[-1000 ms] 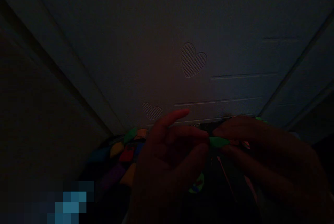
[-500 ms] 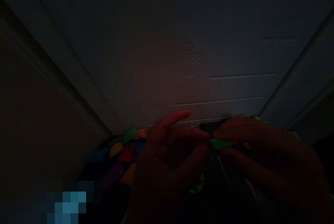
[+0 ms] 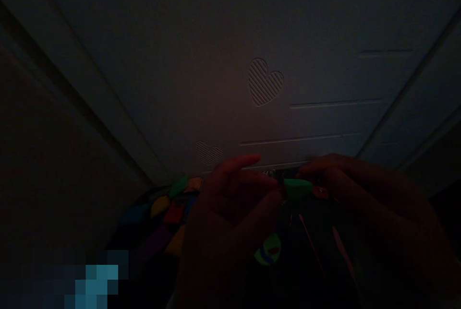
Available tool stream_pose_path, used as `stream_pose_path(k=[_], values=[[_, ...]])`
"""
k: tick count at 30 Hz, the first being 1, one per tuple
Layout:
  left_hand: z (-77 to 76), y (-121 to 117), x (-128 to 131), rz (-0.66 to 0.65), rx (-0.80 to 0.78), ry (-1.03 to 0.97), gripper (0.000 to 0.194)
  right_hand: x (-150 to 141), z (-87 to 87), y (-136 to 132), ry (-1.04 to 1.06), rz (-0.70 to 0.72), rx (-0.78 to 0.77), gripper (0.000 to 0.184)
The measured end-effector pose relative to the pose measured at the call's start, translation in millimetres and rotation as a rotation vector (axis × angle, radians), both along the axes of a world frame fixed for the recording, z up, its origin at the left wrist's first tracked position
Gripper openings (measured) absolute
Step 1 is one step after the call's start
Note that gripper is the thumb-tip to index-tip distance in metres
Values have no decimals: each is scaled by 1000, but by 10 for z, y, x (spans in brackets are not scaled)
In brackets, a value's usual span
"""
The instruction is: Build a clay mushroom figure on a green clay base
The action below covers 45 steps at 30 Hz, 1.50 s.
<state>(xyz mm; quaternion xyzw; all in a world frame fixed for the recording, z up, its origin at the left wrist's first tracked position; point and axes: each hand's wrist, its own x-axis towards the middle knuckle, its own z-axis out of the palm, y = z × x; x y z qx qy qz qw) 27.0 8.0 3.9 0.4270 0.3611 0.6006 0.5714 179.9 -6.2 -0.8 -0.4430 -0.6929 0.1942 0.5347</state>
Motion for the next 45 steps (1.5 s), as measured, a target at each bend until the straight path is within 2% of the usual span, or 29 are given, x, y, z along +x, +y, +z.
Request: stream_pose_path(k=[8, 18, 20, 29, 36, 39, 41, 43, 44, 45], values=[[-1, -18, -10, -16, -5, 21, 33, -80, 51, 6, -24, 47, -115, 9], [6, -20, -7, -5, 5, 37, 30, -65, 78, 16, -69, 54, -108, 7], [10, -30, -8, 30, 18, 74, 30, -60, 75, 14, -53, 69, -109, 9], [112, -224, 99, 217, 92, 163, 34, -34, 12, 74, 188, 157, -202, 8], [145, -315, 114, 299, 138, 219, 40, 46, -47, 103, 379, 397, -322, 11], [66, -282, 52, 289, 228, 284, 40, 55, -50, 103, 418, 421, -326, 8], [-5, -238, 1, 279, 365, 309, 40, 54, -46, 101, 441, 449, -354, 9], [-59, -202, -26, 191, 554, 353, 38, 52, -40, 96, 470, 465, -398, 8], [-72, -195, -23, 202, 560, 376, 37, 52, -38, 93, 482, 461, -419, 8], [-75, -197, -9, 289, 564, 343, 37, 53, -36, 91, 487, 451, -429, 8]])
